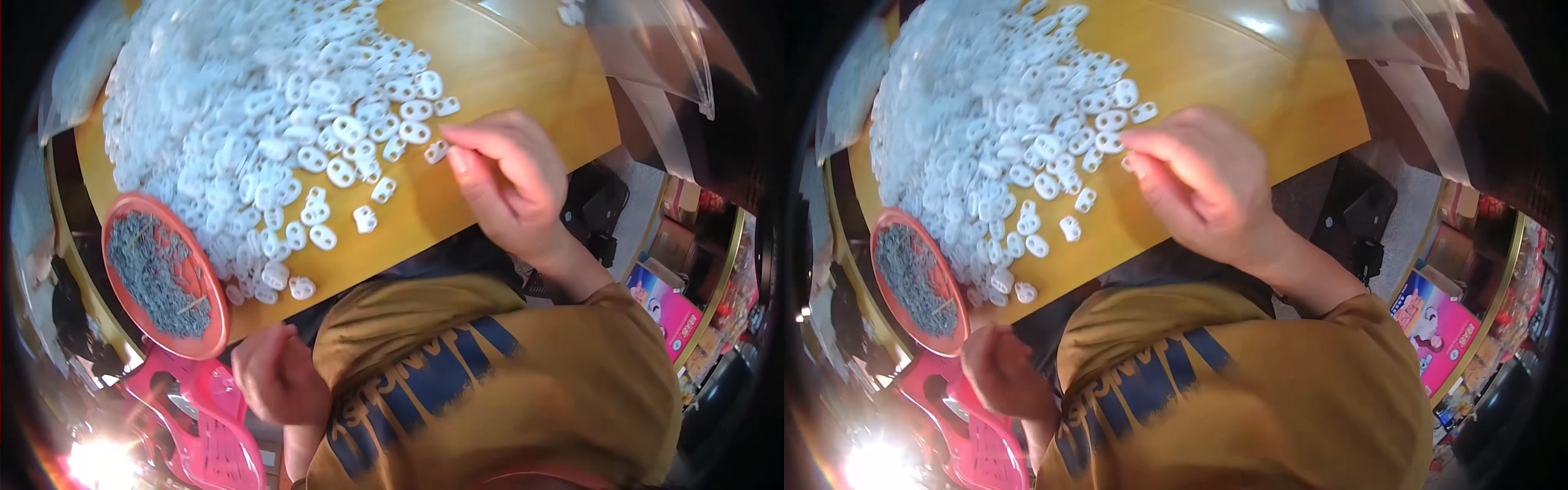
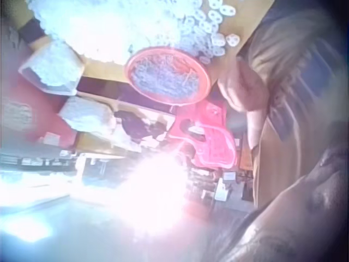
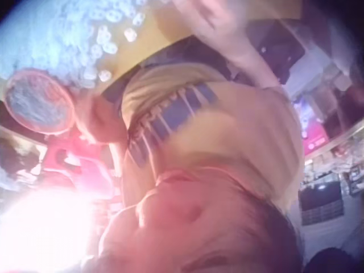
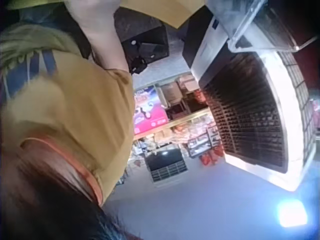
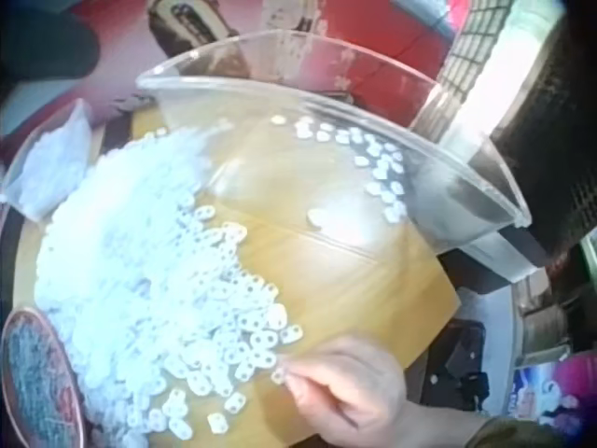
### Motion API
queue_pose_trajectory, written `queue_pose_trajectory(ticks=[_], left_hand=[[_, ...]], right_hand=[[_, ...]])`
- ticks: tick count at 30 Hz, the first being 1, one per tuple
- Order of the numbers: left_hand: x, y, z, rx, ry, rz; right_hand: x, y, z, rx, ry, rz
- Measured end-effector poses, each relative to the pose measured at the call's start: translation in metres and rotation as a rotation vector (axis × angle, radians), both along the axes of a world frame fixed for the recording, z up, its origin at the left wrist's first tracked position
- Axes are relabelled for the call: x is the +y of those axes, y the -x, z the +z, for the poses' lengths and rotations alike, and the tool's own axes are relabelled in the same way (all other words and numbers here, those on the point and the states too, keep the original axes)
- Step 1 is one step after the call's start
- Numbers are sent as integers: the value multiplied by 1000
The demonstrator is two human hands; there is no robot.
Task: Manually assembling small white plastic components by inserting metal pins into pre-drilled holes.
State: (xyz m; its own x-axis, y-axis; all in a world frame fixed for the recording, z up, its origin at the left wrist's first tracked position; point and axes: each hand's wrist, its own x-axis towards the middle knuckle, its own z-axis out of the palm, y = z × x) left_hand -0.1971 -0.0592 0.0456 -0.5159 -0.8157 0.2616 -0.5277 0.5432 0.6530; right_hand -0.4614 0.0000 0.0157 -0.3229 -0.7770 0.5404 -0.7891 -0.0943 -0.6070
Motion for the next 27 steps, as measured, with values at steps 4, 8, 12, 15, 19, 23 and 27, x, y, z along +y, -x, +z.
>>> queue_pose_trajectory(ticks=[4, 8, 12, 15, 19, 23, 27], left_hand=[[9, -5, -13, 15, 22, -111], [11, -2, -22, 52, 9, -156], [11, -3, -31, 47, -38, -178], [11, -2, -34, 73, -66, -173], [11, 1, -37, 142, -23, -198], [12, -2, -39, 175, -25, -192], [13, -1, -39, 205, -15, -203]], right_hand=[[2, -11, -2, 157, 15, 11], [0, -25, 4, 280, -81, 170], [-2, -29, 0, 340, -111, 197], [1, -29, -1, 367, -142, 232], [12, -30, 9, 389, -223, 247], [28, -33, 13, 395, -280, 298], [32, -32, 9, 428, -221, 302]])
